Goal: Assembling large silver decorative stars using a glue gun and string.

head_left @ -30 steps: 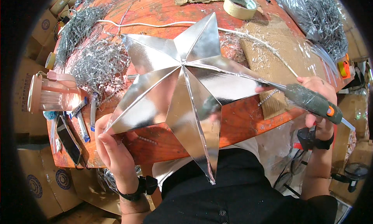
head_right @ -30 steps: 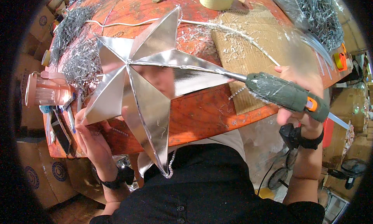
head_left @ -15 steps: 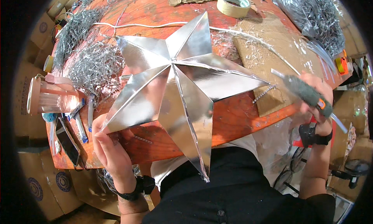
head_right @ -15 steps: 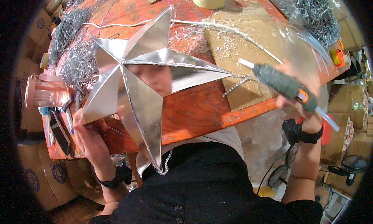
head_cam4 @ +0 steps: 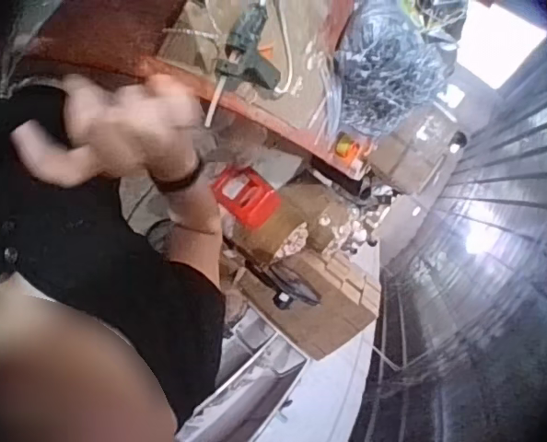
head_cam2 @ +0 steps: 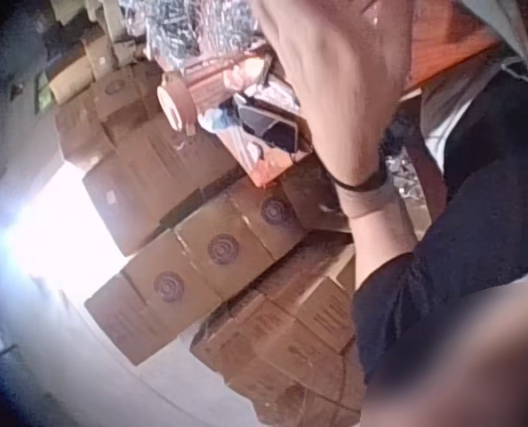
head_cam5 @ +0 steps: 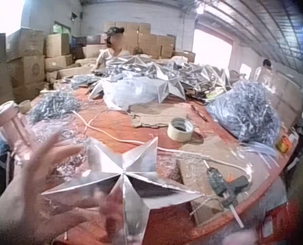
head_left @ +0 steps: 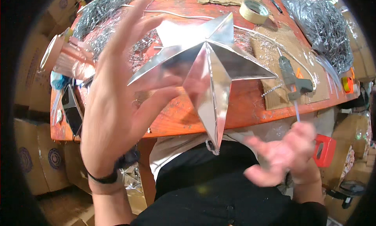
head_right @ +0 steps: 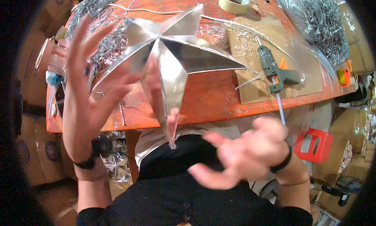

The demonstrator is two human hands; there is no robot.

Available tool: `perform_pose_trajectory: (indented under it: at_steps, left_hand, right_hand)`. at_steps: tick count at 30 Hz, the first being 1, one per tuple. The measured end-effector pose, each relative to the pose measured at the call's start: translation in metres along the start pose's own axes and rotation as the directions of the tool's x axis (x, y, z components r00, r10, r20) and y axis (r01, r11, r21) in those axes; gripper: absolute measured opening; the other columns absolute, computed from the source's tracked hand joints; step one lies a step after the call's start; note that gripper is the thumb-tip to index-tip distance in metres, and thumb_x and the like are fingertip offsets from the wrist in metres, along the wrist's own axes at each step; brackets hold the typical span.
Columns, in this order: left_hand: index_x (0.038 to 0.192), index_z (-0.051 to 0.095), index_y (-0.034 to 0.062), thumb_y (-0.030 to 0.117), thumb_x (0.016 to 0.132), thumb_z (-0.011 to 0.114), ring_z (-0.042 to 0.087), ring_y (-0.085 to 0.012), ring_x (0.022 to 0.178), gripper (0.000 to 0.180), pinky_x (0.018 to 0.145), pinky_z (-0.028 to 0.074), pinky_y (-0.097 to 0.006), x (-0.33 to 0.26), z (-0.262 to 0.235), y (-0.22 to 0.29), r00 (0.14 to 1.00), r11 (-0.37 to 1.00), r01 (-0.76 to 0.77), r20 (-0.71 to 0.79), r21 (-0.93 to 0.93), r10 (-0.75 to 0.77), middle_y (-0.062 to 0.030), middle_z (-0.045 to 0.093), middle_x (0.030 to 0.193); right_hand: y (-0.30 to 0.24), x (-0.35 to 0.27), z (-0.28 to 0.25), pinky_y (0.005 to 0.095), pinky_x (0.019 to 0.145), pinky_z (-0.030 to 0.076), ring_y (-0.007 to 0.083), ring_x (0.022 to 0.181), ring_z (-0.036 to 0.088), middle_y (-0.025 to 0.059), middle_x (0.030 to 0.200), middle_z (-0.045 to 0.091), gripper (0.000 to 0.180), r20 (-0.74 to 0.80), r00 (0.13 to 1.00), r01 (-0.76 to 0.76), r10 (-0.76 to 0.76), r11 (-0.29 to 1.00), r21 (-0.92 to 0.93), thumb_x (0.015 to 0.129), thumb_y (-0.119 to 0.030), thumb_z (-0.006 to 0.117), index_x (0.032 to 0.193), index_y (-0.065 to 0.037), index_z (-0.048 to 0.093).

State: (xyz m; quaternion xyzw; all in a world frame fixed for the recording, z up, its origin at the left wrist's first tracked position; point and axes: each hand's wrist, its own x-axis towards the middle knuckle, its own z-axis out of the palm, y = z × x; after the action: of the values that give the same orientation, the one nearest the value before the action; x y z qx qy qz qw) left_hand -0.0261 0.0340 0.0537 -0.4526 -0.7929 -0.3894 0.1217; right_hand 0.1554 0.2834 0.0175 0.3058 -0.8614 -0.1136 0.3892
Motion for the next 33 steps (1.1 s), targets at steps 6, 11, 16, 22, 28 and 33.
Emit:
perform_pose_trajectory:
  at_steps: [6,11,16,22,28,33]
  left_hand:
    - [0.145,0.030,0.0017,0.024,0.073,0.078,0.053,-0.0390,0.116,0.089,0.092,0.046,-0.042,0.032,-0.013,-0.013,0.937,0.952,-0.303,0.192,0.036,0.291,-0.0239,0.055,0.126]
    - [0.147,0.032,0.0082,0.015,0.065,0.080,0.054,-0.0363,0.117,0.095,0.099,0.042,-0.041,0.050,-0.013,-0.019,0.859,0.987,-0.152,0.500,0.050,0.107,-0.0198,0.056,0.126]
    - [0.140,0.039,0.0060,0.017,0.065,0.081,0.055,-0.0358,0.115,0.087,0.098,0.042,-0.042,0.059,-0.015,-0.015,0.827,0.989,-0.096,0.562,0.110,0.018,-0.0179,0.058,0.121]
    - [0.134,0.044,0.0055,0.017,0.059,0.084,0.055,-0.0348,0.115,0.086,0.098,0.043,-0.041,0.056,-0.013,-0.021,0.844,0.997,-0.066,0.535,0.041,0.034,-0.0167,0.059,0.120]
    - [0.127,0.048,0.0054,0.017,0.058,0.085,0.056,-0.0339,0.112,0.079,0.096,0.044,-0.041,0.063,-0.013,-0.022,0.832,0.994,-0.107,0.549,0.011,0.084,-0.0151,0.061,0.115]
    - [0.123,0.050,0.0067,0.019,0.059,0.084,0.057,-0.0313,0.110,0.074,0.094,0.045,-0.040,0.062,-0.017,-0.019,0.825,0.994,-0.090,0.563,0.054,0.044,-0.0122,0.062,0.113]
  right_hand:
    - [-0.034,0.029,0.048,0.0313,0.061,0.029,0.0166,0.089,0.035,-0.0044,0.110,0.037,0.048,-0.324,0.932,0.137,-0.164,0.985,-0.104,0.080,-0.014,0.067,0.111,-0.049,0.059]
    - [-0.005,0.060,0.018,0.0257,0.061,0.036,0.0104,0.063,0.046,-0.0074,0.085,0.060,0.016,-0.072,0.996,0.085,-0.046,0.643,0.761,0.075,-0.011,0.069,0.090,-0.015,0.070]
    - [0.038,0.093,0.007,0.0282,0.061,0.041,0.0148,0.070,0.057,-0.0008,0.076,0.064,0.016,0.285,0.952,-0.303,0.106,0.251,0.919,0.073,-0.013,0.076,0.087,-0.006,0.074]
    - [0.050,0.113,0.039,0.0264,0.063,0.044,0.0140,0.073,0.058,0.0047,0.081,0.063,0.013,0.467,0.792,-0.582,0.394,0.254,0.773,0.075,-0.001,0.075,0.086,-0.003,0.070]
    - [0.052,0.114,0.052,0.0246,0.060,0.044,0.0117,0.072,0.055,0.0035,0.086,0.058,0.018,0.505,0.772,-0.633,0.385,0.395,0.666,0.071,0.003,0.076,0.080,-0.003,0.062]
    - [0.050,0.112,0.057,0.0253,0.059,0.044,0.0136,0.076,0.055,0.0041,0.085,0.057,0.020,0.474,0.787,-0.614,0.394,0.426,0.665,0.068,0.005,0.075,0.081,-0.003,0.062]
